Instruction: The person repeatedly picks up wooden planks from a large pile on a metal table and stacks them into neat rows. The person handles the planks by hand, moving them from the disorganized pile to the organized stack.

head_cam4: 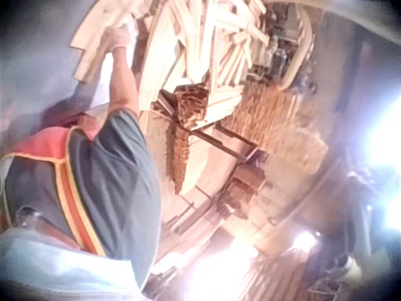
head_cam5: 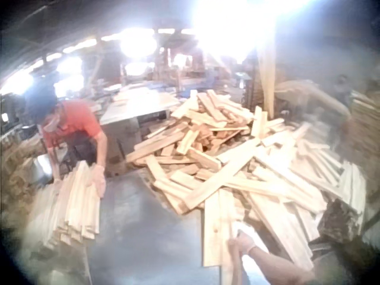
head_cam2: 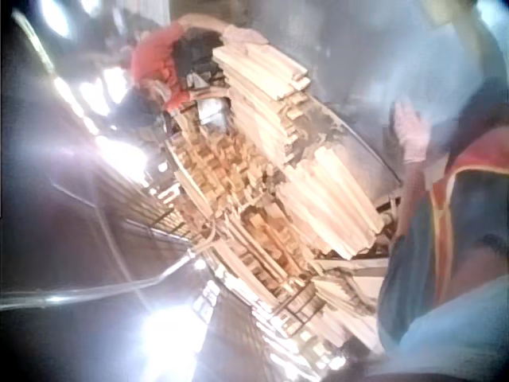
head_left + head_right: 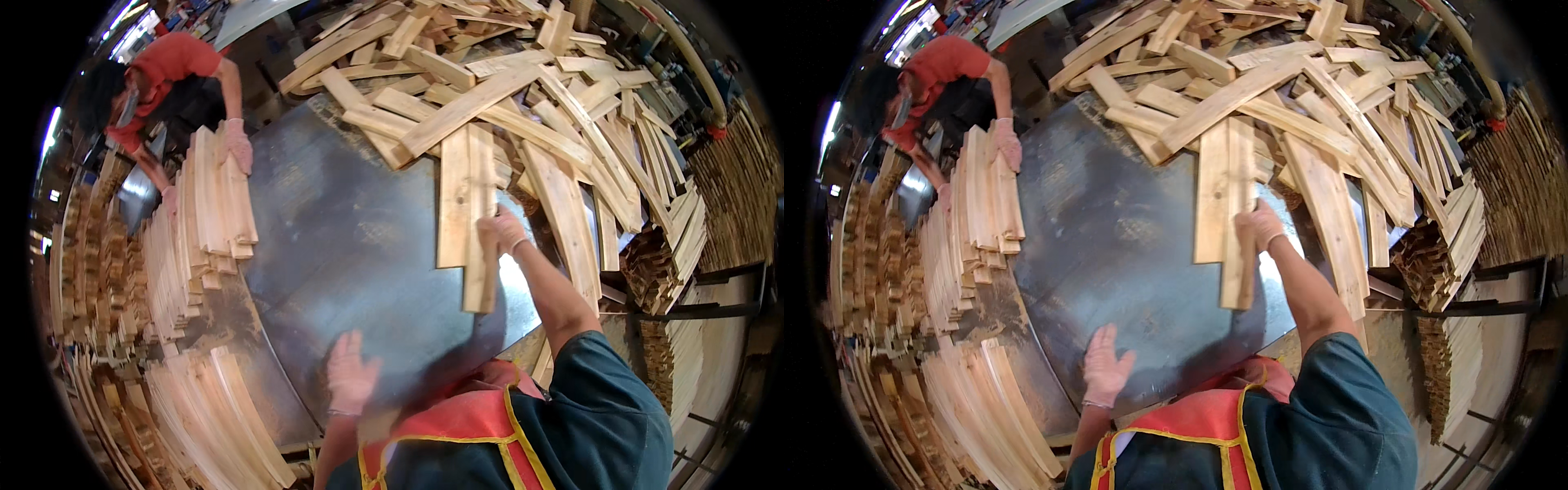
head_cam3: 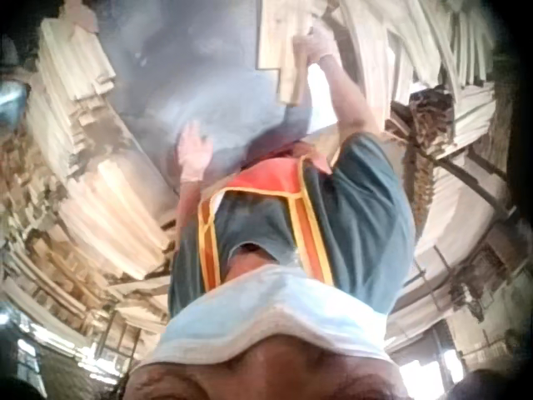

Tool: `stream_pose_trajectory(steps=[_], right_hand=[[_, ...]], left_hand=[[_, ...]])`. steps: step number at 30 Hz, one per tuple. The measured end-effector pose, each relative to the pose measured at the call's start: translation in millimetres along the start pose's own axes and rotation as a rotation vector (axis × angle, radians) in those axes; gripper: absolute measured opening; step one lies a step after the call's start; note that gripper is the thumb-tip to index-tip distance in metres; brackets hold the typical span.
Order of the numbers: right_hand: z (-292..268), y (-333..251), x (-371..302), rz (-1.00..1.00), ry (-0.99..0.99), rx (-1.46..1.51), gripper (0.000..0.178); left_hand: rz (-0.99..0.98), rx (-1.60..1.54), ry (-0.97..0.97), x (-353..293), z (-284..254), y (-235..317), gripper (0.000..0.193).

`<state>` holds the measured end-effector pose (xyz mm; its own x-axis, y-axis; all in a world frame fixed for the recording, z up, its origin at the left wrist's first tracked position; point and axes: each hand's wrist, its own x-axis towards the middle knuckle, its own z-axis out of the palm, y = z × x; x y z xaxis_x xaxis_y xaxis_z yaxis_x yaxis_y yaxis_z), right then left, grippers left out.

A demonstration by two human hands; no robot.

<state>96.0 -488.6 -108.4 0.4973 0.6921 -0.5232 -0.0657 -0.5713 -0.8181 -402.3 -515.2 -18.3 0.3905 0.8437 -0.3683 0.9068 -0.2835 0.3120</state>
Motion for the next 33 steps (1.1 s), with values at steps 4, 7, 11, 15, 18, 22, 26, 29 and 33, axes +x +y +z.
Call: stream_pose_trajectory(steps=[4, 7, 11, 15, 18, 22, 26, 29, 33], right_hand=[[54, -45, -109, -0.179, -0.226, -0.089, 0.076], [21, -13, -130, -0.519, 0.077, -0.409, 0.084], [-102, 3, -100, -0.704, 0.766, -0.676, 0.081], [-106, 65, -118, -0.314, 0.556, -0.896, 0.097], [-21, 44, -154, -0.252, 0.484, -0.927, 0.11], [85, 43, -178, -0.212, 0.3, -0.829, 0.105], [176, 38, -192, -0.265, 0.289, -0.741, 0.1], [219, 25, -198, -0.308, 0.215, -0.66, 0.099], [250, 45, -196, -0.335, -0.012, -0.016, 0.105]], left_hand=[[0.024, -0.106, 0.058, 41, 17, 90, 0.107], [0.048, 0.149, 0.01, 60, 24, 117, 0.112], [0.033, 0.302, -0.095, 67, 49, 105, 0.11], [0.035, 0.145, -0.132, 63, 33, 86, 0.097], [0.057, -0.186, -0.115, 20, 17, 46, 0.087], [-0.12, -1.127, -0.304, -60, 51, -39, 0.076], [-0.22, -1.572, -0.45, -141, 21, -84, 0.057], [-0.171, -1.297, -0.353, -164, 43, -102, 0.032], [-0.384, -1.009, -0.083, -195, 19, -142, 0.034]])
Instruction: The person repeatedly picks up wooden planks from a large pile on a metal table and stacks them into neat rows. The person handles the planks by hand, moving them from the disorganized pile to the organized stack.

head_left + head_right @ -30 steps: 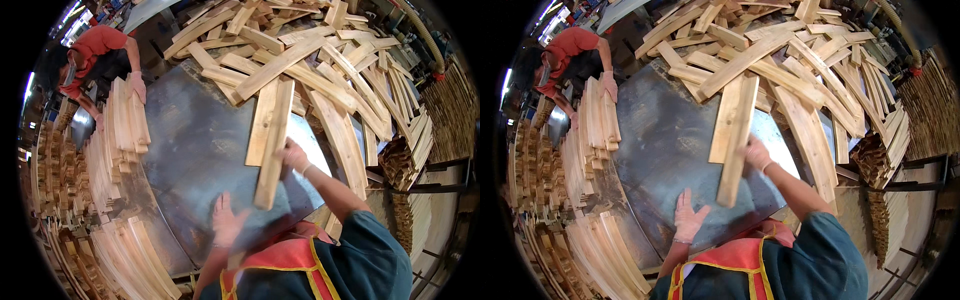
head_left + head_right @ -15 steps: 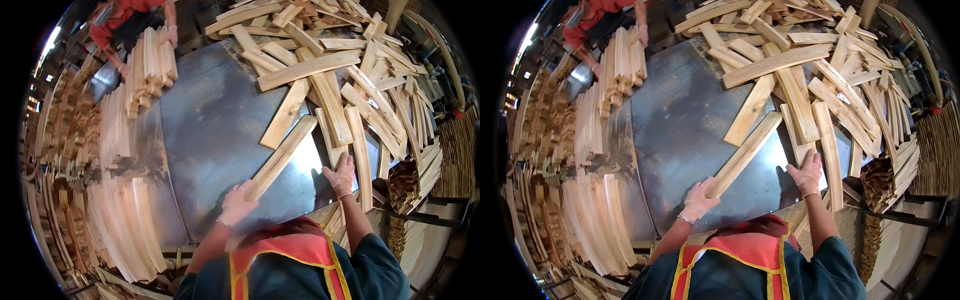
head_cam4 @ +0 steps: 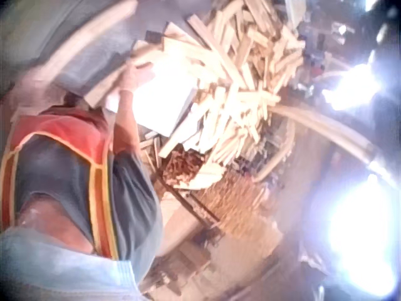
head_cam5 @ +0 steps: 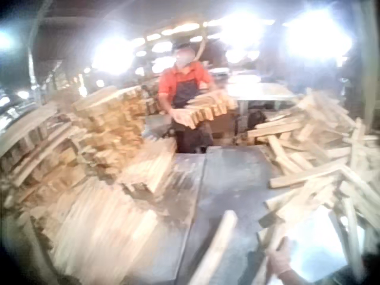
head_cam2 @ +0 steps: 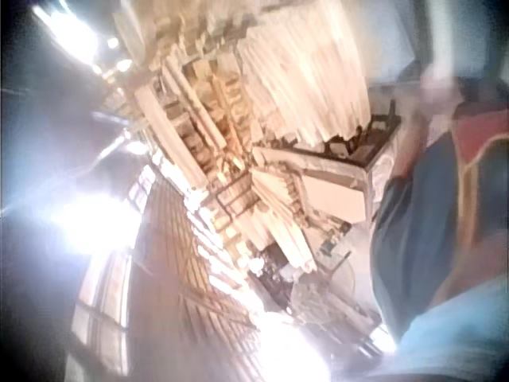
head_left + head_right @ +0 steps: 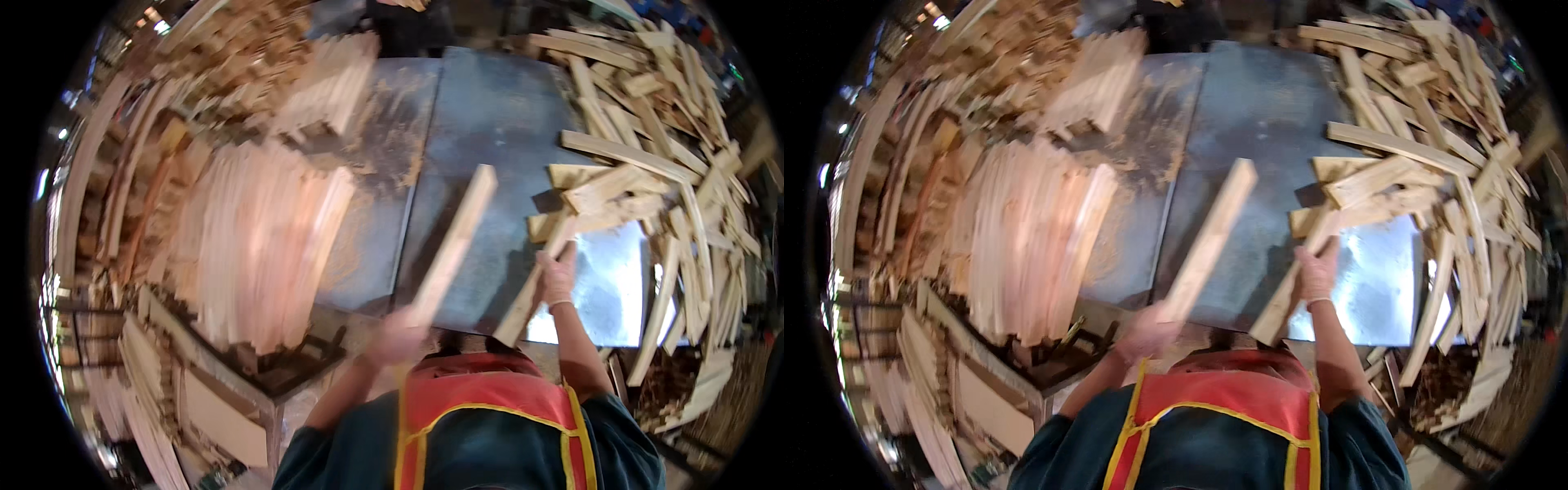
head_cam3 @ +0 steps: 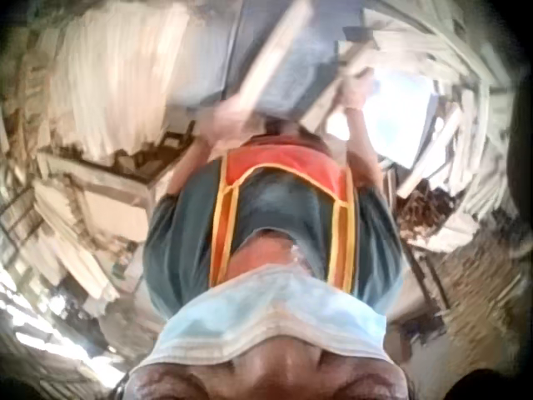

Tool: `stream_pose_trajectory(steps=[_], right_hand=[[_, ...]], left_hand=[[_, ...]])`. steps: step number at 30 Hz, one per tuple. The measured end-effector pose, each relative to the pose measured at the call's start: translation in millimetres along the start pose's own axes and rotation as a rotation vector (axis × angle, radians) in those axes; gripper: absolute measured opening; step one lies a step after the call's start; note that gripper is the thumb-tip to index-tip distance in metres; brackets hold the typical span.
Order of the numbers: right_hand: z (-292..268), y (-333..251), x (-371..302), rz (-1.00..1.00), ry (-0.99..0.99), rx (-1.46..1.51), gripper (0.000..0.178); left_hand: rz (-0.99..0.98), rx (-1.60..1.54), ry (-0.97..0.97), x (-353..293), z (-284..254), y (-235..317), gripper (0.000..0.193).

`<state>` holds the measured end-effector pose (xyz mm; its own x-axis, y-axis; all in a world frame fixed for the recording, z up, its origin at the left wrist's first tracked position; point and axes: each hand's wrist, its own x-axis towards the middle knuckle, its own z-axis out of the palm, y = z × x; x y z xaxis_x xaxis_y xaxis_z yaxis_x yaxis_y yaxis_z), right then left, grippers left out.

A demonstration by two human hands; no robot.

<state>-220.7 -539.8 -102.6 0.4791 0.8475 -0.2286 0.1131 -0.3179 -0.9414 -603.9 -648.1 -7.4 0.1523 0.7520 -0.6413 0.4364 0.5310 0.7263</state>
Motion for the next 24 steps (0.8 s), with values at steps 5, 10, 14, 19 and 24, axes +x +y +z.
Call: stream_pose_trajectory(steps=[5, 10, 14, 19, 24], right_hand=[[40, -20, -28, 0.075, -0.122, 0.054, 0.098], [8, -74, -39, 0.069, -0.661, -0.347, 0.076], [-79, -29, -3, -0.085, -0.211, -0.04, 0.074], [-282, 5, 56, 0.006, 0.511, -0.936, 0.094], [-353, 23, 64, 0.551, 0.289, -1.089, 0.082]], left_hand=[[0.747, 0.94, 0.912, -22, -96, -142, 0.049], [-0.159, 1.302, 0.84, -32, -153, -156, 0.078], [-0.359, 1.243, 0.837, 17, -106, -70, 0.077], [0.255, 0.952, 0.49, 85, 7, 19, 0.099], [0.344, 1.188, 0.209, 143, 118, 141, 0.105]])
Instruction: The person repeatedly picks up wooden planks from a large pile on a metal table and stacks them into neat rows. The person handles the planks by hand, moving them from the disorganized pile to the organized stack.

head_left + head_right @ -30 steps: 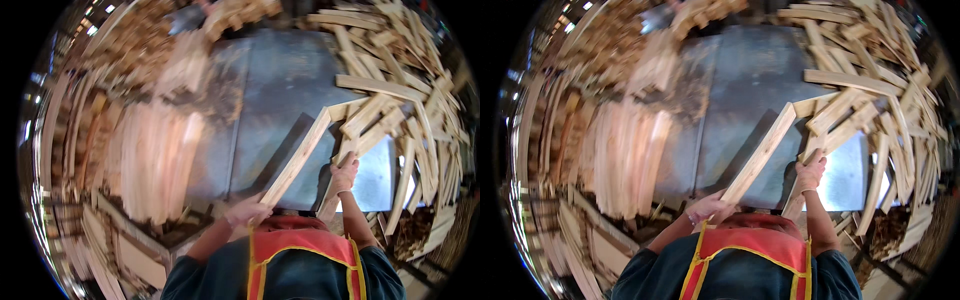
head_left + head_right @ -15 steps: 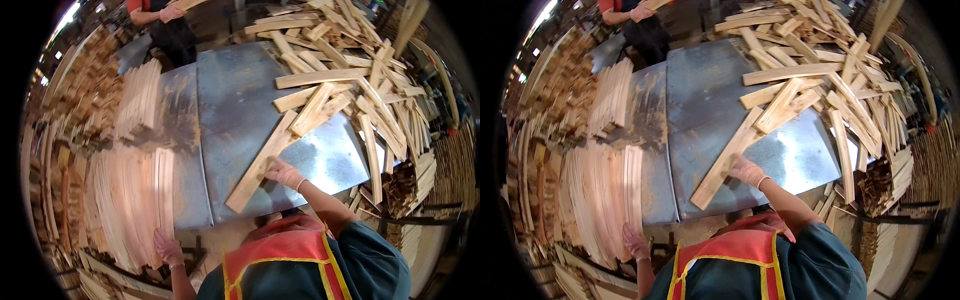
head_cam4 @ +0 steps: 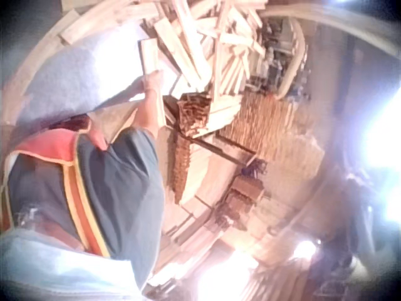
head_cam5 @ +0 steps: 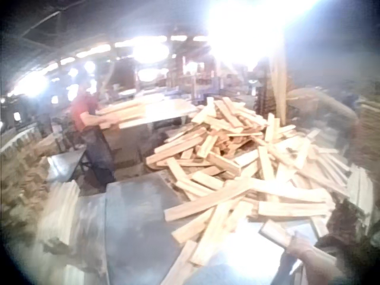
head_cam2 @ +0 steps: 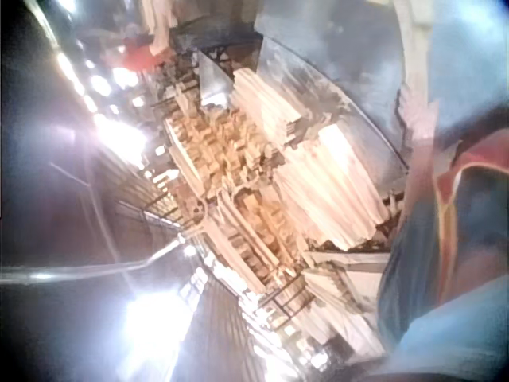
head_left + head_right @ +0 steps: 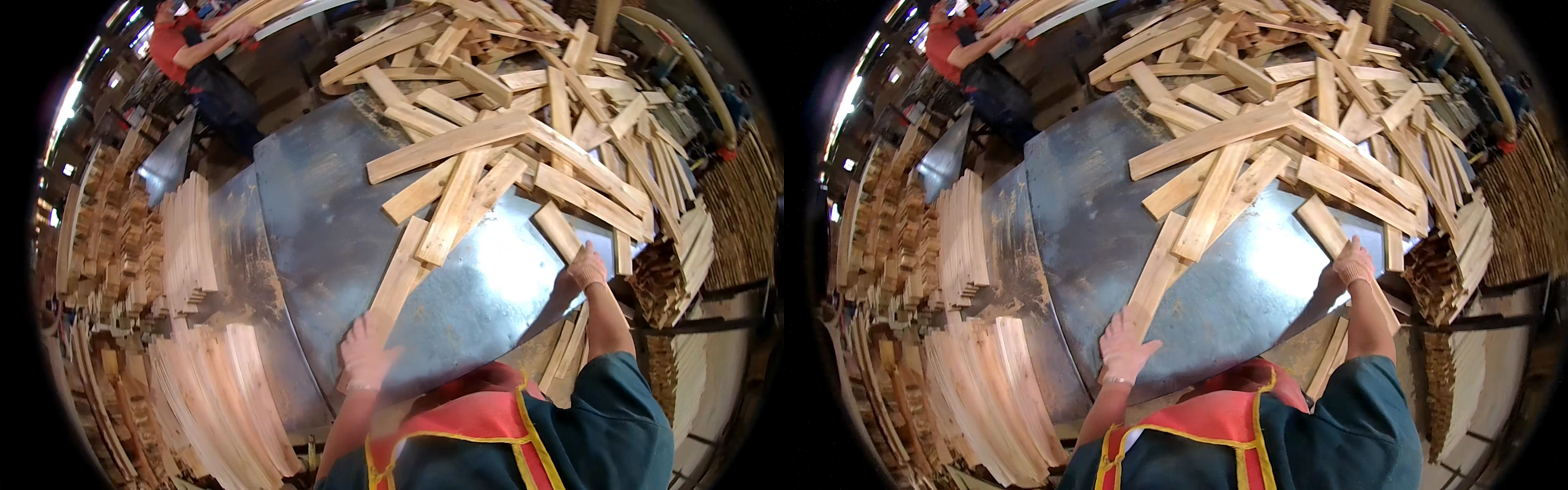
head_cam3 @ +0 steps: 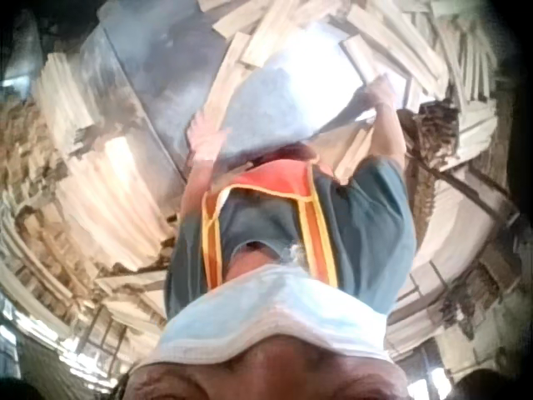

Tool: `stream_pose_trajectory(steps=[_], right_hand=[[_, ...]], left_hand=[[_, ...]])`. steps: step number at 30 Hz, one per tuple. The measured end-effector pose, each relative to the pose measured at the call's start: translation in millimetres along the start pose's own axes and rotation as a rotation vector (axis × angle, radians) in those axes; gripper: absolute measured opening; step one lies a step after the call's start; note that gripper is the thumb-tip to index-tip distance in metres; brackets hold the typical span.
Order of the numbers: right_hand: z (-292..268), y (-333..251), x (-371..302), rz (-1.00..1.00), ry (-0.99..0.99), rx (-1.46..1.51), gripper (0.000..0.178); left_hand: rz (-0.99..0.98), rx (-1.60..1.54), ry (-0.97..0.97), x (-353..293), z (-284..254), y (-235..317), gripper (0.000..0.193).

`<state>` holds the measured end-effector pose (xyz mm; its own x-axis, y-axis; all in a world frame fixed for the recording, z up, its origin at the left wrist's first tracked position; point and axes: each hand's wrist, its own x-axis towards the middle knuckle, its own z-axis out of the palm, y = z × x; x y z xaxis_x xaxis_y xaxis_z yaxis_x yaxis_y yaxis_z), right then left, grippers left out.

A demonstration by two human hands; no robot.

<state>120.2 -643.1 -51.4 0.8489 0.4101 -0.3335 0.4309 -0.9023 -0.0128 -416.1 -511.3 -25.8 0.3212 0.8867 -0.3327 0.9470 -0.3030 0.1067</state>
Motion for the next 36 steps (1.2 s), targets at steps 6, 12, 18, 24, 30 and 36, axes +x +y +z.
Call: stream_pose_trajectory(steps=[6, 12, 18, 24, 30, 36], right_hand=[[-12, -112, -28, -0.641, -0.195, 0.398, 0.081], [12, -252, -107, -0.784, -0.247, 0.696, 0.082], [103, -209, -197, -1.03, 0.193, 0.241, 0.099], [92, -180, -234, -0.653, -0.023, 0.305, 0.099], [116, -207, -319, -0.689, -0.467, 0.956, 0.073], [113, -260, -382, -0.946, -1.149, 0.464, 0.075]], left_hand=[[-0.193, -0.497, -0.284, 12, -2, -19, 0.092], [-0.26, -1.137, -0.188, -59, 14, -57, 0.081], [-0.634, -0.597, 0.029, -114, 3, -146, 0.052], [-0.596, 0.417, 0.472, -208, 86, -307, 0.078], [-0.42, -0.348, 0.045, -115, 4, -187, 0.085], [-0.374, -0.93, 0.041, -22, 22, -113, 0.047]])
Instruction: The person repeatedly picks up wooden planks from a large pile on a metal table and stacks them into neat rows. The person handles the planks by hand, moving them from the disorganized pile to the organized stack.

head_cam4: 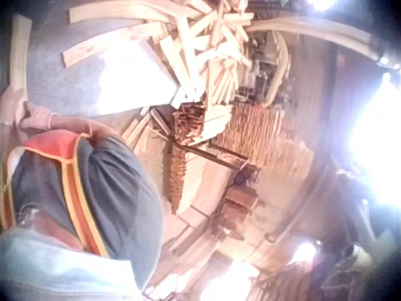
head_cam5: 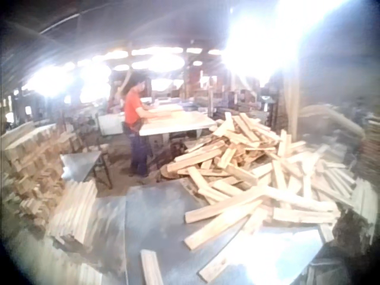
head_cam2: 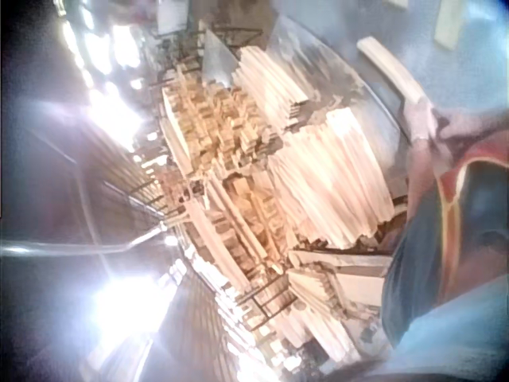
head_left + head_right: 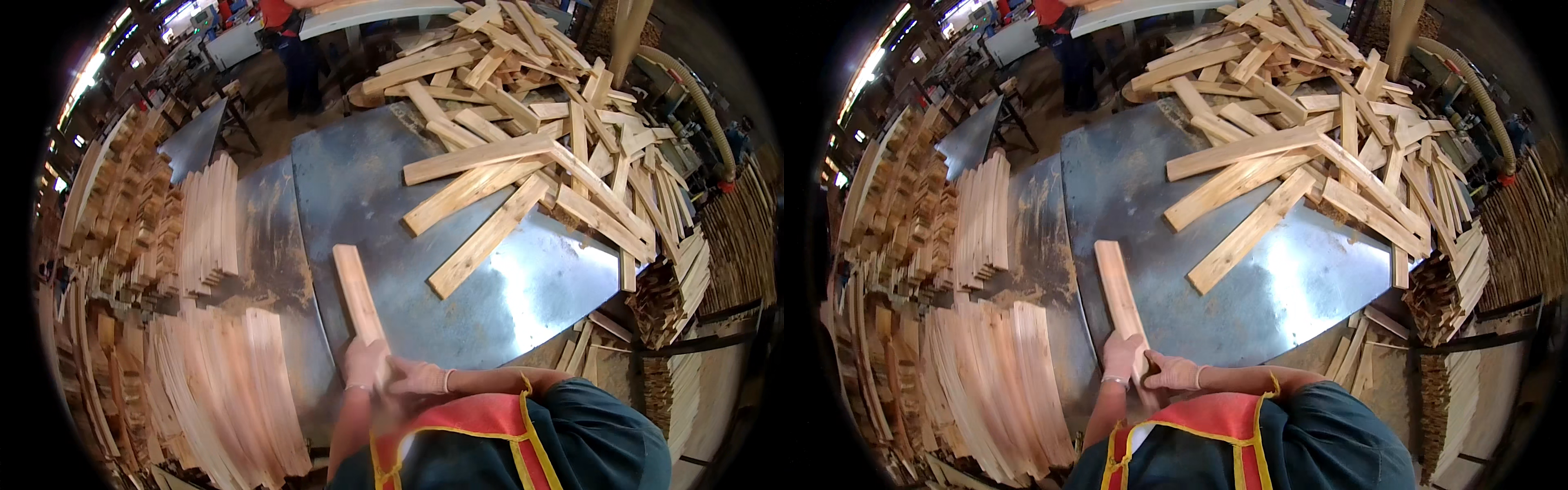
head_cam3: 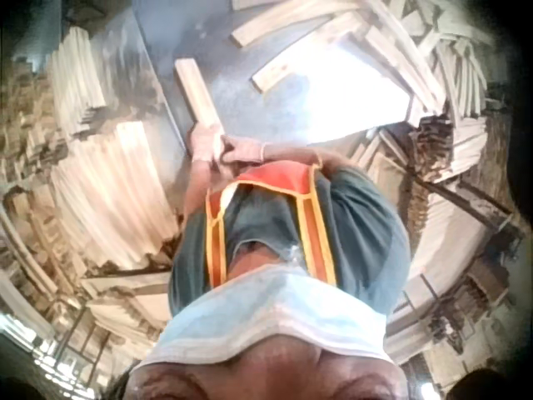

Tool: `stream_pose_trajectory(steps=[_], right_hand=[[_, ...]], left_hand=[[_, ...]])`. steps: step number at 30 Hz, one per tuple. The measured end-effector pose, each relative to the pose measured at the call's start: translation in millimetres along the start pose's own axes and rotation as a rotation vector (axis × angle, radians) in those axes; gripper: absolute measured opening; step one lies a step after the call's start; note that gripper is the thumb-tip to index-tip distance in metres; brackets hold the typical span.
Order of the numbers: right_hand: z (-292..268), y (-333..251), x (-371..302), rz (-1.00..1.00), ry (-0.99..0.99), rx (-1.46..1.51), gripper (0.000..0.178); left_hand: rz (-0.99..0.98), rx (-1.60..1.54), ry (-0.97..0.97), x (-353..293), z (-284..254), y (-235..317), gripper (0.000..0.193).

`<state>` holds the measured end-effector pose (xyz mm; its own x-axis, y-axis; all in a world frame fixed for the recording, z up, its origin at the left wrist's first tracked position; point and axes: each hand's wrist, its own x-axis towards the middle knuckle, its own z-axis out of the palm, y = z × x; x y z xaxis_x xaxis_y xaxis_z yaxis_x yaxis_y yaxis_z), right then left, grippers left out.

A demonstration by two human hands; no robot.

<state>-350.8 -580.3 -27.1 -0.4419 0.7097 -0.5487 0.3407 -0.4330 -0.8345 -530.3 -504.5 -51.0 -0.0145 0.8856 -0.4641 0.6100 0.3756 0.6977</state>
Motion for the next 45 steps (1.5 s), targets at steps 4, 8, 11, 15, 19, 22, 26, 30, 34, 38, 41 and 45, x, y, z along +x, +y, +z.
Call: stream_pose_trajectory(steps=[4, 8, 11, 15, 19, 22, 26, 30, 34, 38, 41, 45], right_hand=[[-103, 30, 48, -0.351, 0.329, 0.107, 0.029], [-245, -2, 85, -0.164, 0.747, 1.027, 0.032], [-306, -14, 125, 0.019, 1.187, 1.055, 0.054], [-392, 38, 174, 0.078, 1.664, 0.968, 0.064], [-380, 25, 141, -0.146, 1.073, 1.16, 0.048], [-304, 10, 83, -0.02, 0.749, 1.103, 0.037], [-205, 29, 38, 0.043, 0.467, 1.101, 0.028], [-186, 38, -7, -0.048, 0.282, 1.095, 0.026], [-152, 47, -51, 0.065, 0.235, 0.533, 0.046], [-85, 86, -36, -0.235, 0.0, 0.33, 0.045], [-35, 72, 5, -0.301, 0.191, 0.719, 0.059], [-120, 51, -31, -0.258, 0.414, 0.28, 0.051]], left_hand=[[-0.203, 0.31, 0.203, -23, -40, -28, 0.041], [-0.09, 1.124, 0.537, -51, -97, -114, 0.071], [-0.119, 1.276, 0.792, -53, -148, -232, 0.098], [-0.413, 0.87, 0.555, -44, -115, -48, 0.097], [-0.164, 0.803, 0.426, -10, -41, 26, 0.107], [0.293, 0.725, 0.355, 6, 2, 92, 0.099], [0.222, 0.555, -0.157, 8, 45, 163, 0.084], [0.011, 0.569, -0.243, -7, 63, 146, 0.065], [0.119, 0.684, 0.031, -50, 37, 149, 0.045], [0.344, 0.824, 0.286, -62, 23, 56, 0.055], [0.282, 0.775, 0.123, -63, 45, 36, 0.087], [0.593, 0.589, 0.118, -78, 69, 67, 0.102]])
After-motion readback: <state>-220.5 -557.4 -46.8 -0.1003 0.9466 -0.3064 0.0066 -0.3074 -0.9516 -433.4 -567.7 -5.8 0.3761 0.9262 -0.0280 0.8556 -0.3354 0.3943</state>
